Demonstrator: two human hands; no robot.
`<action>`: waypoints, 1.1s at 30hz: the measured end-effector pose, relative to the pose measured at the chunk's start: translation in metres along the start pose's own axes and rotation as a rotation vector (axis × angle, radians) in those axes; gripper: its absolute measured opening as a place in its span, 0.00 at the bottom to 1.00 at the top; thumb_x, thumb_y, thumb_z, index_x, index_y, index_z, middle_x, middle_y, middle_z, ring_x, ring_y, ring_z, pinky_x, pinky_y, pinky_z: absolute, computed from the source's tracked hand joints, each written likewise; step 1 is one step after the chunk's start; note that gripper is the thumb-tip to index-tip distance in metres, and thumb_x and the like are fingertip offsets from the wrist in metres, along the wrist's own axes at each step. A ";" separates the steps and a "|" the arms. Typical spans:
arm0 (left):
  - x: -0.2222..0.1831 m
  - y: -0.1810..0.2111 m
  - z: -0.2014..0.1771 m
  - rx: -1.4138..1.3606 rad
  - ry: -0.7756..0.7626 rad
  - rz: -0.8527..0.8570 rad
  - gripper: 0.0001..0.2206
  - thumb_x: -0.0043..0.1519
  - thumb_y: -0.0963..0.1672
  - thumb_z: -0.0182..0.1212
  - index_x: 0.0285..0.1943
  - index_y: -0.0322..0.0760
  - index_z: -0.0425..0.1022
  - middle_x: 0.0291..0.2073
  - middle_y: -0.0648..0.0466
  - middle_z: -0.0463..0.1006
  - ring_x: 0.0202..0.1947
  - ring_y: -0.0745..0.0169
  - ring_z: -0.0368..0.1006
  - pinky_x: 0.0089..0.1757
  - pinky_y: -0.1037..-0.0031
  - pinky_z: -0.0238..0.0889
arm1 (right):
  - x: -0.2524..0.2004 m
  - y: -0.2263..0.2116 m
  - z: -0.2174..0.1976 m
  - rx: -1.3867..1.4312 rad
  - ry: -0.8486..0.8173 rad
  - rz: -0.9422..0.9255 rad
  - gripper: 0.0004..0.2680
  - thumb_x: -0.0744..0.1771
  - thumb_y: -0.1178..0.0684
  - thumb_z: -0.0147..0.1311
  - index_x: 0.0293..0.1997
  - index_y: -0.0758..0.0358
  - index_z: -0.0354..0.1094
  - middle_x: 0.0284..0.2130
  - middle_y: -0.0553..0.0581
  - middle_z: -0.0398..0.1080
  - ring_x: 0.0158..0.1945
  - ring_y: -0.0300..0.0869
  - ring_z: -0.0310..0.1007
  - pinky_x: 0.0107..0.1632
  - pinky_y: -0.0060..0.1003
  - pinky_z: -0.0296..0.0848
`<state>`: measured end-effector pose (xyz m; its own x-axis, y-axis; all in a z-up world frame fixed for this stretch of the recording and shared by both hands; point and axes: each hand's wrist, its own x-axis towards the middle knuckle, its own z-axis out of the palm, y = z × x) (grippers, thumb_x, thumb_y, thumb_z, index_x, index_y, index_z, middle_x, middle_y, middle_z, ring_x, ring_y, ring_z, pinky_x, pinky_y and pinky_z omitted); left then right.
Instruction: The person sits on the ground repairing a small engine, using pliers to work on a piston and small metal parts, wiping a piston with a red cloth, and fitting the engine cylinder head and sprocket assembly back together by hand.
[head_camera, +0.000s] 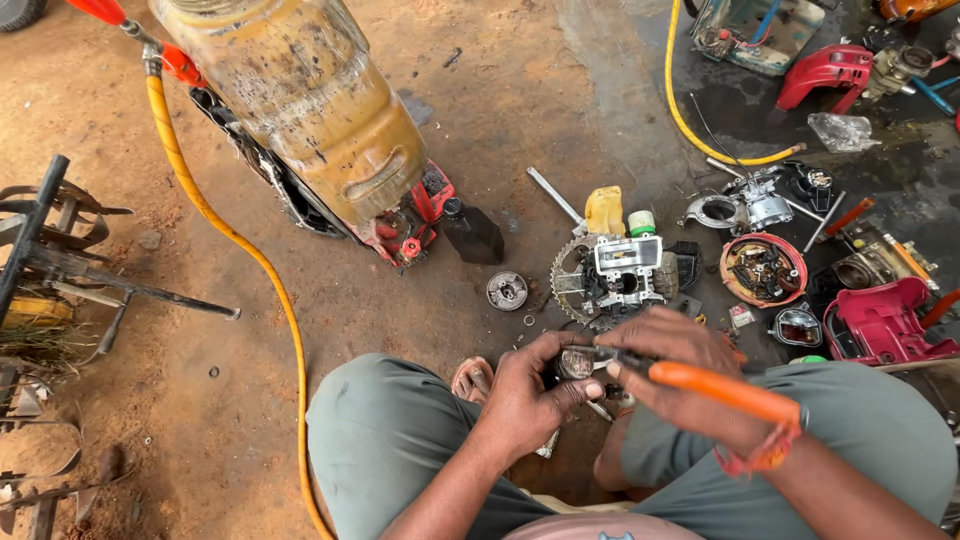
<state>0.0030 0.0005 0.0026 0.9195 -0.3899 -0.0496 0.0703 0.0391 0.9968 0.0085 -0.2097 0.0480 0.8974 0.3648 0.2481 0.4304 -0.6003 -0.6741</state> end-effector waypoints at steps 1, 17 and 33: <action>0.001 0.000 -0.001 0.004 0.000 0.004 0.21 0.56 0.39 0.72 0.58 0.30 0.74 0.41 0.57 0.82 0.42 0.74 0.75 0.45 0.78 0.71 | -0.003 -0.001 0.000 0.000 0.004 -0.004 0.09 0.60 0.57 0.64 0.42 0.60 0.77 0.36 0.52 0.80 0.40 0.45 0.77 0.41 0.40 0.75; -0.002 0.004 -0.008 0.033 0.021 -0.116 0.20 0.54 0.39 0.73 0.55 0.30 0.75 0.38 0.56 0.82 0.36 0.73 0.74 0.39 0.77 0.71 | 0.004 0.003 -0.004 -0.020 -0.076 -0.120 0.11 0.61 0.55 0.63 0.45 0.61 0.75 0.35 0.55 0.77 0.40 0.48 0.76 0.42 0.42 0.74; 0.004 0.012 -0.008 0.296 0.141 -0.064 0.21 0.51 0.40 0.76 0.54 0.34 0.78 0.34 0.54 0.82 0.33 0.72 0.73 0.39 0.76 0.72 | 0.008 0.004 0.005 -0.021 -0.015 -0.151 0.09 0.62 0.56 0.64 0.44 0.59 0.75 0.37 0.52 0.77 0.40 0.45 0.76 0.42 0.40 0.74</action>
<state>0.0105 0.0071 0.0134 0.9629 -0.2507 -0.1002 0.0331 -0.2586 0.9654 0.0171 -0.2058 0.0436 0.8209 0.4624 0.3352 0.5624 -0.5524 -0.6153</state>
